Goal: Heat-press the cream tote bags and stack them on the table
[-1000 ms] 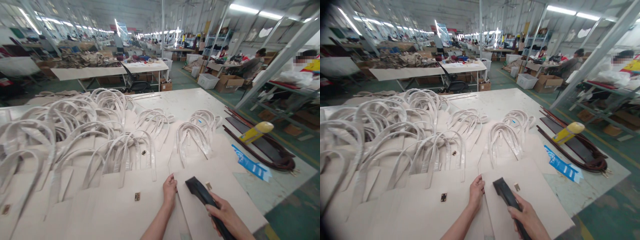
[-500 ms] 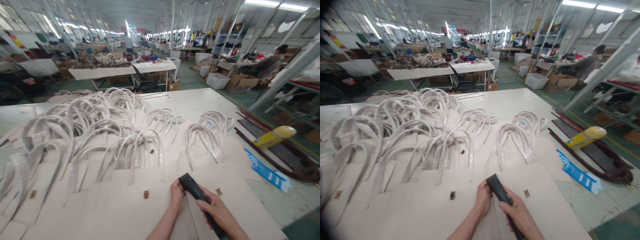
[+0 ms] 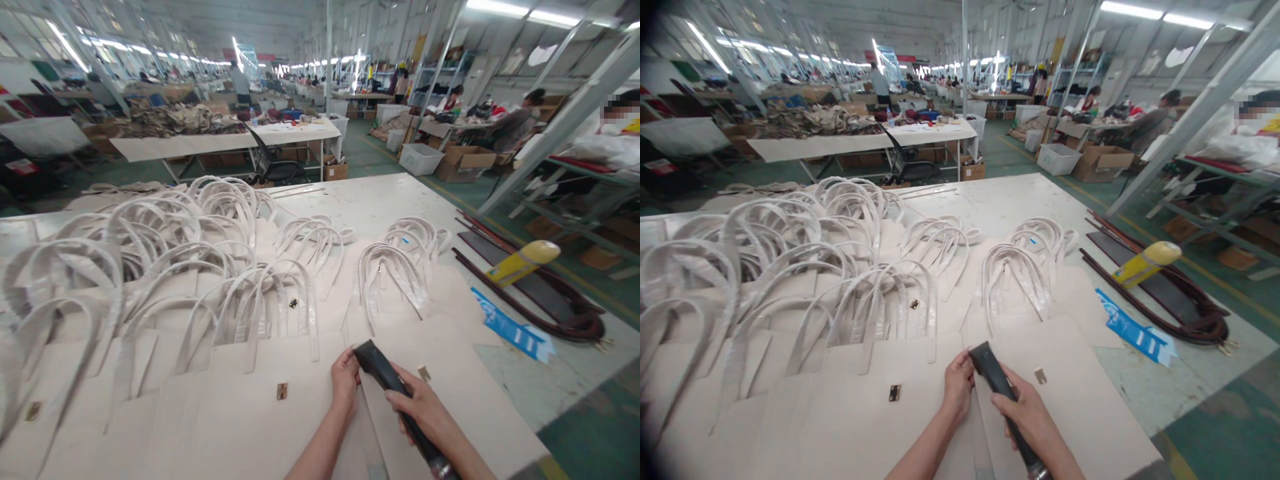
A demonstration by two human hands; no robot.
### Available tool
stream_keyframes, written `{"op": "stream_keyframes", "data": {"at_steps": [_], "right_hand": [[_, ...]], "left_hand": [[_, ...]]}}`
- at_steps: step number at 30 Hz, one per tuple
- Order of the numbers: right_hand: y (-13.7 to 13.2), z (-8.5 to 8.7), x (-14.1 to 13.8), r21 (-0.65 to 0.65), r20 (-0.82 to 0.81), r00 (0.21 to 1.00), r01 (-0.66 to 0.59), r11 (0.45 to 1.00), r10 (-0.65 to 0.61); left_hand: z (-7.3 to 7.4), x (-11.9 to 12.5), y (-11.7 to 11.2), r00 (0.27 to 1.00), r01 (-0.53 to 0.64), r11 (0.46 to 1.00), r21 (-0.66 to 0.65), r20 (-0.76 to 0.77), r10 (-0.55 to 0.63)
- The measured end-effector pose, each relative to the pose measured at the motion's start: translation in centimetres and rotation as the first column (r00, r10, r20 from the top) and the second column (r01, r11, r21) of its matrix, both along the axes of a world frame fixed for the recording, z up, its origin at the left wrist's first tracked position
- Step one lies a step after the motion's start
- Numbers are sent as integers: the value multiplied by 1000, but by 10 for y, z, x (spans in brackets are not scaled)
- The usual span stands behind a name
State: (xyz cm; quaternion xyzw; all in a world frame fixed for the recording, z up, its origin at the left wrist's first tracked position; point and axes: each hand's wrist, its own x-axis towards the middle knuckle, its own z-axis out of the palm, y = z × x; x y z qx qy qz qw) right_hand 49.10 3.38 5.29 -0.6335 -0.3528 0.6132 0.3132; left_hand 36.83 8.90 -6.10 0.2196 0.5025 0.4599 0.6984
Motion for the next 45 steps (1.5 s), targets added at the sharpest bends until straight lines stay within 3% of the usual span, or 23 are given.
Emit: {"op": "stream_keyframes", "data": {"at_steps": [7, 11, 15, 20, 26, 33, 38, 45], "right_hand": [[12, -4, -12, 25, 5, 997, 80, 996, -80], [7, 1, -3, 50, 38, 989, 143, 988, -145], [-9, 2, 6, 21, 111, 982, 152, 988, -153], [-28, -2, 8, -30, 130, 980, 153, 988, -148], [-38, -13, 3, -70, 130, 986, 116, 991, -106], [-39, -22, 0, -10, 151, 980, 134, 991, -131], [-40, -22, 0, -24, 108, 988, 117, 993, -114], [-31, -19, 3, 45, 210, 959, 183, 982, -189]], "left_hand": [[3, 2, -1, 980, 73, 990, 125, -191, -48], [7, -5, 0, 917, 168, 943, 289, -398, -41], [6, -11, 2, 774, 365, 824, 433, -633, -11], [9, -9, 2, 579, 622, 647, 440, -815, -3], [9, -21, -5, 456, 746, 510, 428, -886, 77], [-4, -24, -7, 441, 736, 508, 447, -886, 141], [-4, -24, -6, 437, 743, 503, 442, -889, 136], [-3, -24, -7, 434, 744, 500, 444, -889, 144]]}}
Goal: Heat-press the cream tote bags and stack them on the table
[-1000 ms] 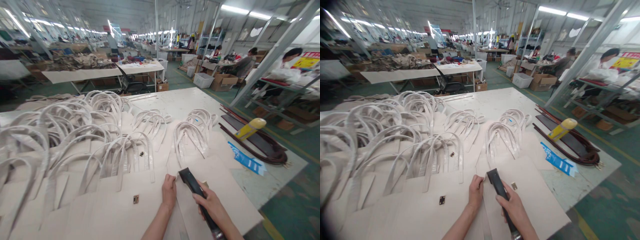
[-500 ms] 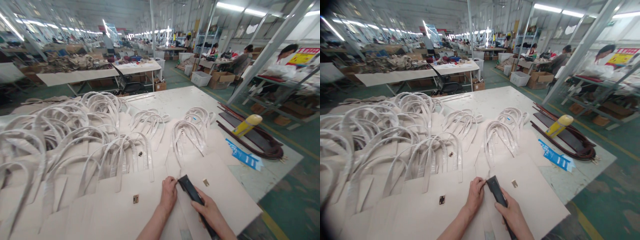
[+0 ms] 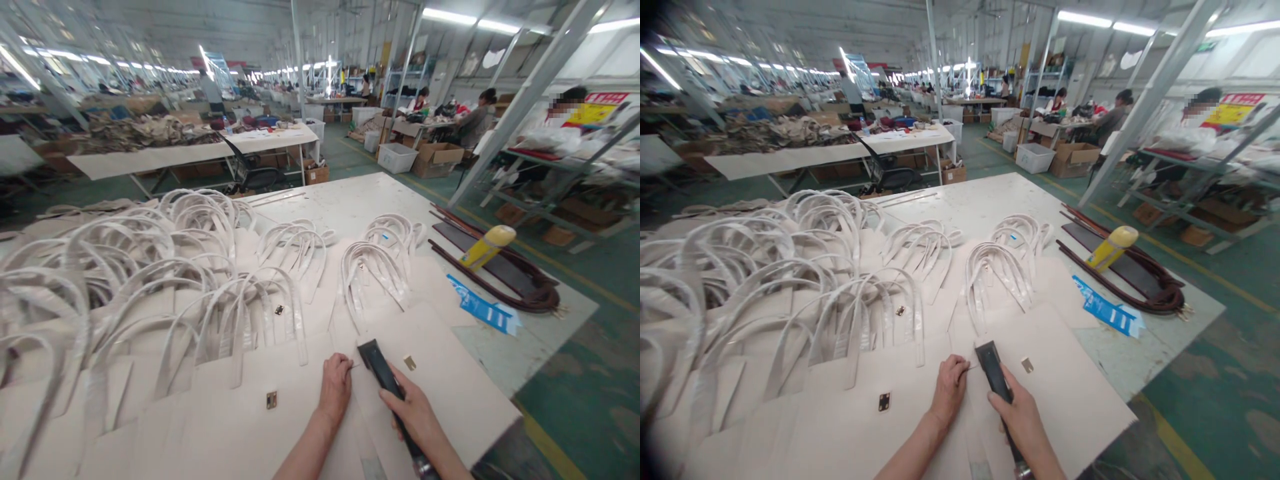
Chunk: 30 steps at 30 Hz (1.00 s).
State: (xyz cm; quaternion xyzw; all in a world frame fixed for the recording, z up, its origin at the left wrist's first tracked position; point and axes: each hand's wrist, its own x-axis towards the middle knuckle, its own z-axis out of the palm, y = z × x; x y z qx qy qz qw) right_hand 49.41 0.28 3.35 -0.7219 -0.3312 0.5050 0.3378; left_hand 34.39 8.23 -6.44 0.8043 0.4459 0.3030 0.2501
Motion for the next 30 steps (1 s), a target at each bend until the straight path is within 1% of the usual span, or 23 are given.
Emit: {"op": "stream_keyframes", "data": {"at_steps": [4, 7, 10, 11, 14, 15, 16, 17, 19, 20, 21, 22, 24, 25, 26, 27, 29, 30], "right_hand": [[-17, -2, 0, -12, -104, 994, -34, 999, 33], [-13, -4, -2, -3, -110, 993, -46, 999, 45], [1, -4, 2, 36, -35, 999, 13, 999, -12], [4, -4, 6, 45, -3, 999, 41, 998, -41], [5, -4, 26, 51, 48, 991, 119, 992, -122], [3, -4, 35, 48, 42, 989, 141, 989, -143], [0, -4, 44, 42, 25, 986, 163, 986, -164], [-3, -4, 53, 35, 6, 983, 185, 982, -186], [-6, -3, 70, 21, -19, 973, 232, 973, -231], [-7, -3, 77, 15, -27, 967, 253, 967, -252], [-7, -3, 84, 11, -35, 963, 266, 964, -266], [-7, -3, 89, 8, -48, 962, 269, 963, -268], [-8, -3, 96, 4, -91, 968, 237, 972, -235], [-8, -3, 99, 2, -115, 970, 214, 977, -213], [-10, -2, 100, -4, -138, 971, 198, 980, -196], [-11, -1, 102, -13, -156, 969, 192, 981, -191], [-15, 4, 106, -21, -178, 959, 218, 976, -218], [-17, 7, 109, -19, -182, 951, 251, 968, -250]], "left_hand": [[1, 2, -1, 1000, -4, 1000, -2, 0, 4], [3, 1, 0, 1000, -5, 1000, -5, -5, 5], [7, -2, 0, 1000, -12, 1000, -3, -15, 12], [9, -2, 0, 999, -30, 1000, 1, -19, 30], [20, 3, -7, 994, -107, 993, 48, -14, 108], [24, 9, -12, 996, -93, 993, 69, -9, 94], [29, 17, -17, 999, -40, 995, 89, -8, 41], [33, 29, -23, 999, 46, 994, 99, -18, -45], [38, 56, -35, 969, 241, 968, 71, -62, -237], [38, 70, -40, 947, 312, 949, 39, -92, -308], [37, 83, -44, 932, 343, 939, -2, -122, -341], [33, 95, -46, 932, 329, 943, -46, -146, -332], [22, 110, -45, 959, 213, 970, -117, -163, -230], [14, 113, -41, 976, 146, 979, -144, -142, -166], [7, 112, -35, 989, 95, 981, -170, -94, -112], [1, 109, -27, 997, 67, 979, -194, -21, -73], [-6, 97, -6, 988, 85, 969, -231, 144, -52], [-5, 89, 6, 978, 95, 966, -241, 203, -45]]}}
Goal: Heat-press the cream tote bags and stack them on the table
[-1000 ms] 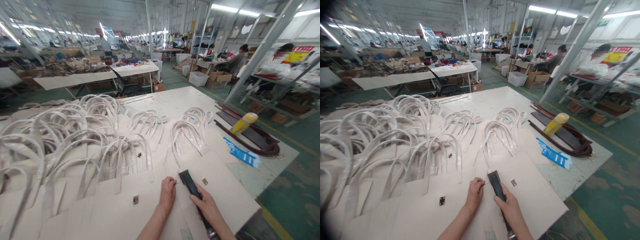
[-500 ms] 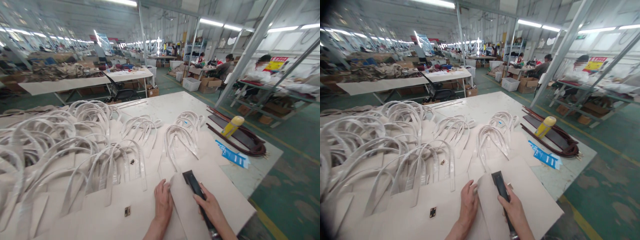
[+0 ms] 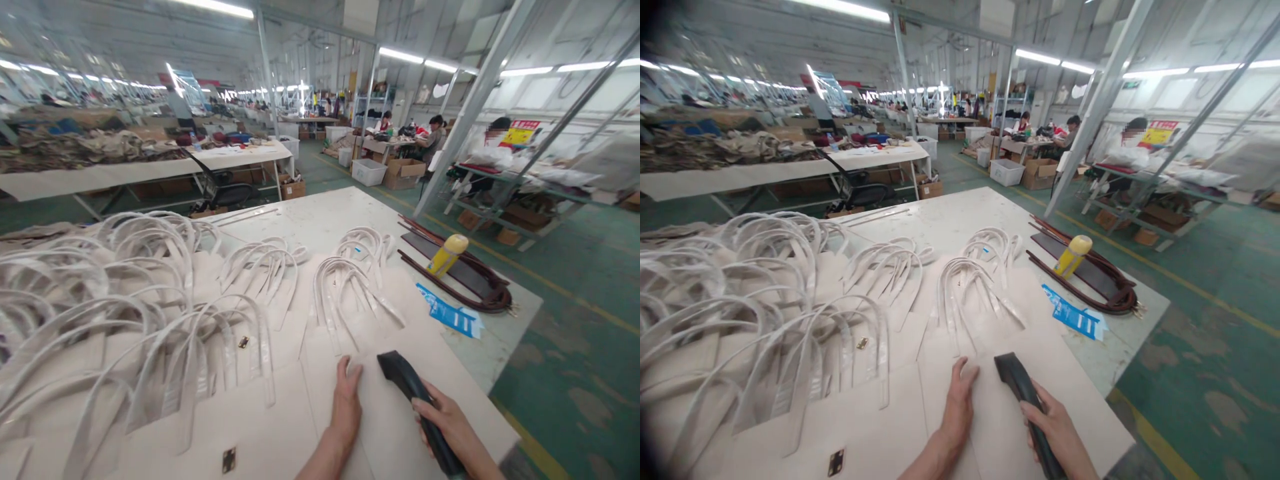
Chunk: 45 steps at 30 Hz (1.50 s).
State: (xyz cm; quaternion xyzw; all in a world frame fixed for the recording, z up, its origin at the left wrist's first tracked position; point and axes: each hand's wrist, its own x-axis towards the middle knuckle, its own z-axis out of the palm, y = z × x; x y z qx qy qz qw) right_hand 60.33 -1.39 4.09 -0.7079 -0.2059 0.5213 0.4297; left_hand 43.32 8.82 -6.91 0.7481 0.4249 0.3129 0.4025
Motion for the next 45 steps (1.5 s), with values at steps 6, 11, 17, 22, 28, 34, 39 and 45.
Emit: {"op": "stream_keyframes", "data": {"at_steps": [6, 11, 17, 22, 28, 34, 39, 45], "right_hand": [[-7, 10, 25, -45, 69, 977, 207, 977, -204], [-9, 1, 19, -63, 59, 991, 121, 991, -118], [9, -7, 12, -36, 57, 994, 100, 994, -98], [48, -10, 26, 79, 102, 983, 142, 987, -149], [39, -8, 62, 87, 162, 948, 261, 961, -272], [3, -1, 73, -42, 73, 982, 178, 983, -175], [35, -10, 89, -19, 63, 986, 155, 988, -153], [64, -3, 121, 58, 126, 975, 179, 982, -185]], "left_hand": [[45, -25, 42, 894, -136, 957, 257, -384, 231], [47, 7, 4, 828, 252, 911, 325, -560, -29], [31, 11, -24, 781, 386, 880, 277, -606, -152], [41, 10, -21, 767, 384, 874, 297, -630, -123], [36, 13, -22, 745, 392, 863, 320, -661, -93], [34, 6, -22, 724, 444, 846, 296, -675, -143], [40, 8, -24, 703, 457, 846, 274, -694, -155], [44, 10, -13, 675, 439, 849, 293, -731, -97]]}}
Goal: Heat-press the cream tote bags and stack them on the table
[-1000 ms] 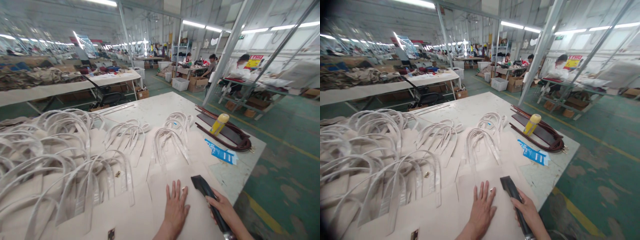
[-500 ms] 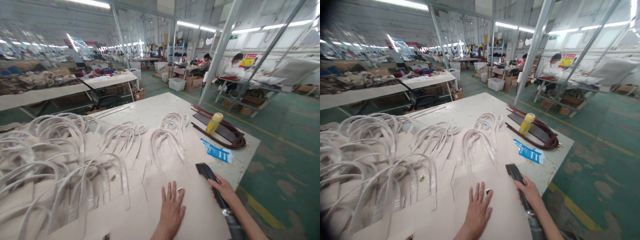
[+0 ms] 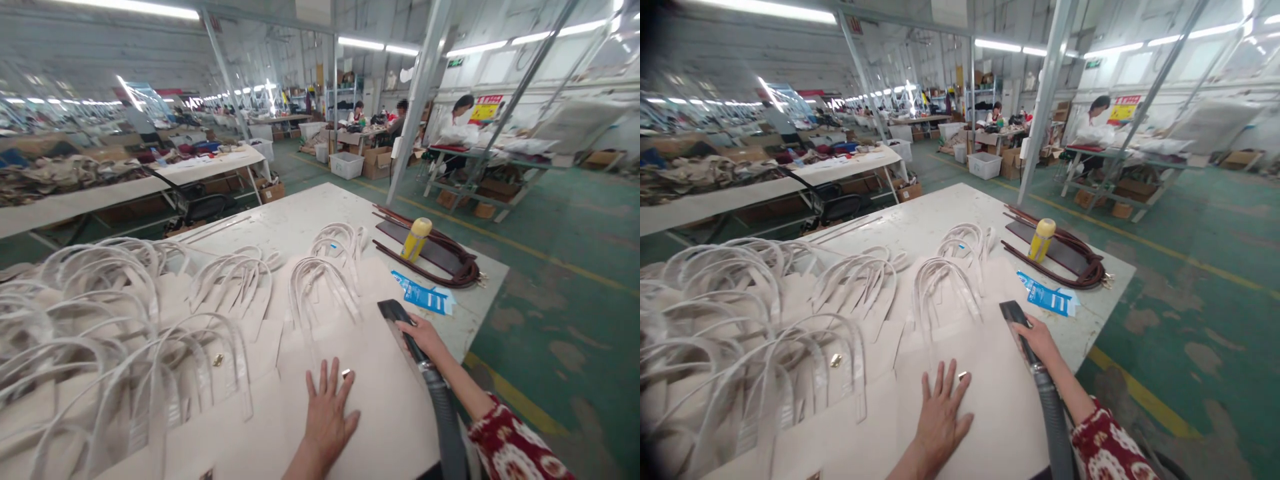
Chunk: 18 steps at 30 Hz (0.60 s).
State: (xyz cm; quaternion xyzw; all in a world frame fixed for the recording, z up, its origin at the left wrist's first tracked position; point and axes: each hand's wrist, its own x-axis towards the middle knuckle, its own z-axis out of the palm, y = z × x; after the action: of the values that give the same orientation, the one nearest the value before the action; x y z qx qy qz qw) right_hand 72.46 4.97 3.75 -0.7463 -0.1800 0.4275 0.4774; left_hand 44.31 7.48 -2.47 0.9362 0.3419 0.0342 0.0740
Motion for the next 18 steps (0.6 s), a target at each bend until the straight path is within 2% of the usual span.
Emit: {"op": "stream_keyframes", "data": {"at_steps": [3, 7, 9, 13, 15, 18], "right_hand": [[-27, 15, 9, 30, 19, 998, 54, 998, -55], [-95, 24, 2, 24, 12, 994, 107, 994, -107], [-132, 18, -13, 5, -3, 991, 132, 991, -132], [-194, -3, -58, -94, -69, 985, 149, 984, -156], [-213, -8, -80, -132, -106, 986, 114, 985, -128], [-225, -9, -99, -139, -156, 985, 58, 989, -80]], "left_hand": [[-5, 0, 18, 995, -95, 994, 50, -21, 96], [-19, 5, 26, 975, -210, 974, 90, -59, 216], [-26, 9, 18, 969, -226, 968, 104, -76, 235], [-27, 18, -2, 989, -129, 988, 80, -55, 134], [-23, 21, -4, 993, -115, 991, 64, -33, 118], [-16, 23, 0, 991, -129, 990, 51, -20, 130]]}}
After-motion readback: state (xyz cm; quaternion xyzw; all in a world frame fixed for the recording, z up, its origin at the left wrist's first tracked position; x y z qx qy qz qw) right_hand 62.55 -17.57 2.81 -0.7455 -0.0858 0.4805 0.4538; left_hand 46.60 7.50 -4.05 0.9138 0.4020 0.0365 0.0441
